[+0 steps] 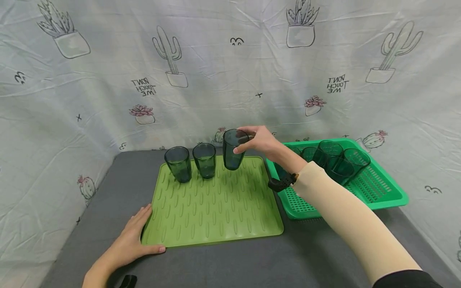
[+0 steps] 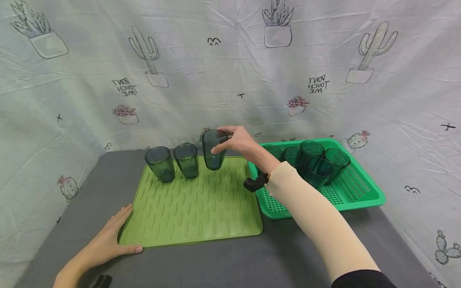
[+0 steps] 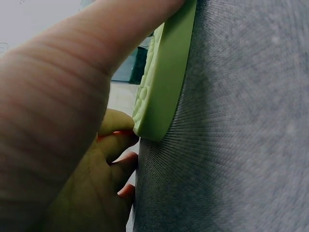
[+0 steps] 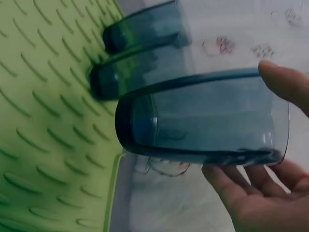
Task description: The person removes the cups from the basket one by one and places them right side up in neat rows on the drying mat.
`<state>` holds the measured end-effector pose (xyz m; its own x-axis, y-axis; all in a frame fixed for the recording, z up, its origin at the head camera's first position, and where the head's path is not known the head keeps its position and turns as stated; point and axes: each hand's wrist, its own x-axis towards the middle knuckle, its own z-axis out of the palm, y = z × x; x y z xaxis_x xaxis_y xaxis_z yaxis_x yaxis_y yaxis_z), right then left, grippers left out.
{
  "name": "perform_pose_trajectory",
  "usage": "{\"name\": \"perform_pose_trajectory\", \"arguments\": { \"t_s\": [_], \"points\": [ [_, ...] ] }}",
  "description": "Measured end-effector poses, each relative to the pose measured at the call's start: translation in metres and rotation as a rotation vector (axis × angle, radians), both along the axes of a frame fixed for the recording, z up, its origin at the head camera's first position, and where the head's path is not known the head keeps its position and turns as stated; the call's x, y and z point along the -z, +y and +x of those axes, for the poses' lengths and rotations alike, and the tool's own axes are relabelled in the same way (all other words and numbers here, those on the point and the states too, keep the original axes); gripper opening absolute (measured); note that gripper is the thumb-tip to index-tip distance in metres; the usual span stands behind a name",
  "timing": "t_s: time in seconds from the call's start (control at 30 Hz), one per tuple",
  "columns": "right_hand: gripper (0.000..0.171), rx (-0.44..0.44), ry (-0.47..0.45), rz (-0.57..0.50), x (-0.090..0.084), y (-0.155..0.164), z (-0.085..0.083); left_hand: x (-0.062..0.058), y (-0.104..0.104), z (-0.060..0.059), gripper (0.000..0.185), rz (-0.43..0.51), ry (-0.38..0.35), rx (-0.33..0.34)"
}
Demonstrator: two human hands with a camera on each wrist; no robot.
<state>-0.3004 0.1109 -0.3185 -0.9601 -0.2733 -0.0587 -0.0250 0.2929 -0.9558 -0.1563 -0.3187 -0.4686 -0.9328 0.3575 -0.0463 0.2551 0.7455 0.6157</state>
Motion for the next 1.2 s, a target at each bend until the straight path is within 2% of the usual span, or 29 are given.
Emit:
{"name": "perform_pose_trajectory", "arguments": {
  "t_s": [0.17, 0.5, 0.7, 0.93, 1.2],
  "points": [
    [0.078, -0.025, -0.027, 0.066, 0.009, -0.005, -0.007, 0.001, -0.006, -0.001, 0.126, -0.001, -0.018, 0.005],
    [0.08, -0.042, -0.024, 0.216, 0.023, -0.015, -0.019, 0.004, -0.009, -0.005, 0.125, 0.003, 0.008, 0.017],
    [0.08, -0.03, -0.064, 0.205, 0.031, -0.02, -0.024, 0.009, -0.01, -0.008, 0.125, 0.0, 0.011, 0.017],
    [0.083, -0.015, -0.076, 0.172, 0.038, -0.016, -0.029, 0.004, -0.008, -0.01, 0.124, 0.002, 0.011, 0.03],
    [0.086, -0.045, -0.162, 0.148, 0.044, -0.023, -0.034, -0.003, -0.011, -0.009, 0.124, -0.002, -0.016, 0.02]
  ]
}}
